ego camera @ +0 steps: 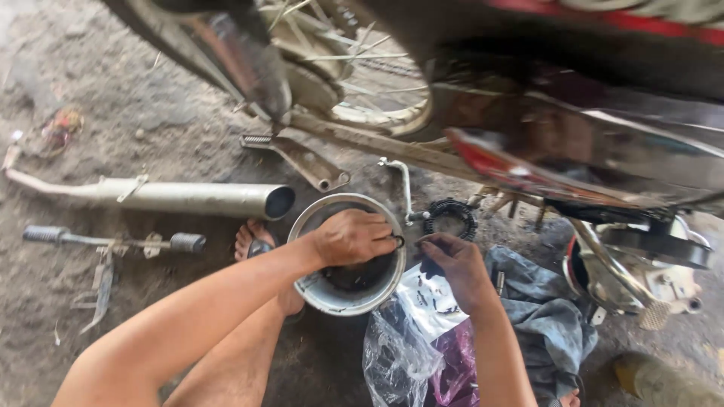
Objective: The person crouches beside a Honda motorcycle and works on the engine's lower side, using a socket wrench on a bolt. They handle small parts, dip components into a bucket of dark liquid, and fit a round filter-like part back onto the engine.
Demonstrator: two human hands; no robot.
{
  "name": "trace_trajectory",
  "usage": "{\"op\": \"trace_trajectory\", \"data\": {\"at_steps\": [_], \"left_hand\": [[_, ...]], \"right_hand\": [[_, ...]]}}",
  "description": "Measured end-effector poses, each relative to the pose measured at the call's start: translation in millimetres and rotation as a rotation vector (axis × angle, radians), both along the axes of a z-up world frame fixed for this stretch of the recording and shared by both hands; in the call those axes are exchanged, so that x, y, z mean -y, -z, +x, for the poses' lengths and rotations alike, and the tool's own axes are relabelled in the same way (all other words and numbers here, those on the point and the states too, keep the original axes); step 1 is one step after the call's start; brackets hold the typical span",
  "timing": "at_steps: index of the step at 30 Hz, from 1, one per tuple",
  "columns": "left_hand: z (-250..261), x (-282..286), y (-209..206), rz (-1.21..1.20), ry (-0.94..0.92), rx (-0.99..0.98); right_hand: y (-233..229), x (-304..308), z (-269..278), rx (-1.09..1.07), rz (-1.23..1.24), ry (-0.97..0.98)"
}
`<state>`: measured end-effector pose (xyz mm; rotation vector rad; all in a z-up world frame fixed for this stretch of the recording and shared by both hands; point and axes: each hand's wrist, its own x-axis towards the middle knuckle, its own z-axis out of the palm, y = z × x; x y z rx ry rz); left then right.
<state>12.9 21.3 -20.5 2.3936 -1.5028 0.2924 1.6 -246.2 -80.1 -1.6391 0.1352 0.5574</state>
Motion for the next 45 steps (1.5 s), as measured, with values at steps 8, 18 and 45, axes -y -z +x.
{"op": "trace_trajectory", "data": {"at_steps": [8,18,45], "left_hand": [[-1.0,32.2,-49.0,-0.059,-0.007,0.094],[-0.2,42.0,-65.4,-0.182,-0.046,-0.057],[-28.4,22.1,186.8,0.323,-0.686,-0.555]], "right_hand": [[-37.6,5.8,-1.8,-0.068,0.317,0.0],[-35.1,9.5,0.1,-0.203,0.574,0.012],[-1.1,-16.7,-10.8,0.1,-0.323,-0.046]]}}
